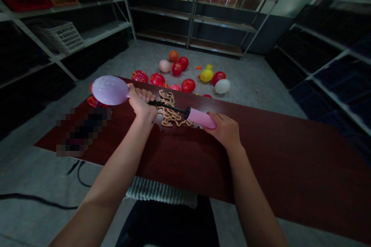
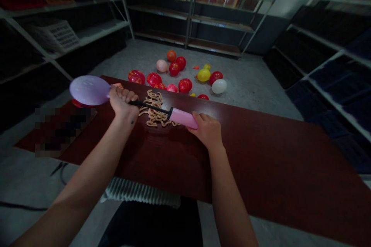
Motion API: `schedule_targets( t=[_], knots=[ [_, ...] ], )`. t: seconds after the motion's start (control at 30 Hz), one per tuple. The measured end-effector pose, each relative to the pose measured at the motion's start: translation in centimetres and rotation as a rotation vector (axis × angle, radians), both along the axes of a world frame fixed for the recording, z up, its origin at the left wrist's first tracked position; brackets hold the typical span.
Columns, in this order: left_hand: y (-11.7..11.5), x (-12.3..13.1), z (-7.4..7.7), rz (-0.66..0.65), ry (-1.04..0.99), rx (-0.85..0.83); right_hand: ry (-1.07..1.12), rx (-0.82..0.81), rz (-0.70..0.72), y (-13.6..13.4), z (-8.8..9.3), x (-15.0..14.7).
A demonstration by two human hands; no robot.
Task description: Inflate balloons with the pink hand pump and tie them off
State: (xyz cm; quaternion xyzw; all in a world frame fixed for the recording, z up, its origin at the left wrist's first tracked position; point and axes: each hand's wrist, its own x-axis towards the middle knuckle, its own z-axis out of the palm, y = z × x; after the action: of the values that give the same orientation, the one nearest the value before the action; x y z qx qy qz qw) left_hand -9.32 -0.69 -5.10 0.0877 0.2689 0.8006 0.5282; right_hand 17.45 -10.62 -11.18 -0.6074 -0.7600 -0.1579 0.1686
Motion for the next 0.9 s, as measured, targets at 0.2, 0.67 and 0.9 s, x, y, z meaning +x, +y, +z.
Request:
schedule_targets(
  t=[0.2,0.67,0.9],
  knots=[
    [-1.4,3.7,-0.5,-0.127,-0.011,0.027,0.067,-0.066,0.011,-0.6,0.8,-3.2],
    [-0.6,3.4,0.2,-0.162,-0.049,-0.065,0.135,-0.072,0.009,0.1,0.5,-4.2],
    [0.5,0.5,0.4,-0.094,-0.083,-0.063,0.076,-0.019,-0.009,0.3,0.2,-2.7]
  ],
)
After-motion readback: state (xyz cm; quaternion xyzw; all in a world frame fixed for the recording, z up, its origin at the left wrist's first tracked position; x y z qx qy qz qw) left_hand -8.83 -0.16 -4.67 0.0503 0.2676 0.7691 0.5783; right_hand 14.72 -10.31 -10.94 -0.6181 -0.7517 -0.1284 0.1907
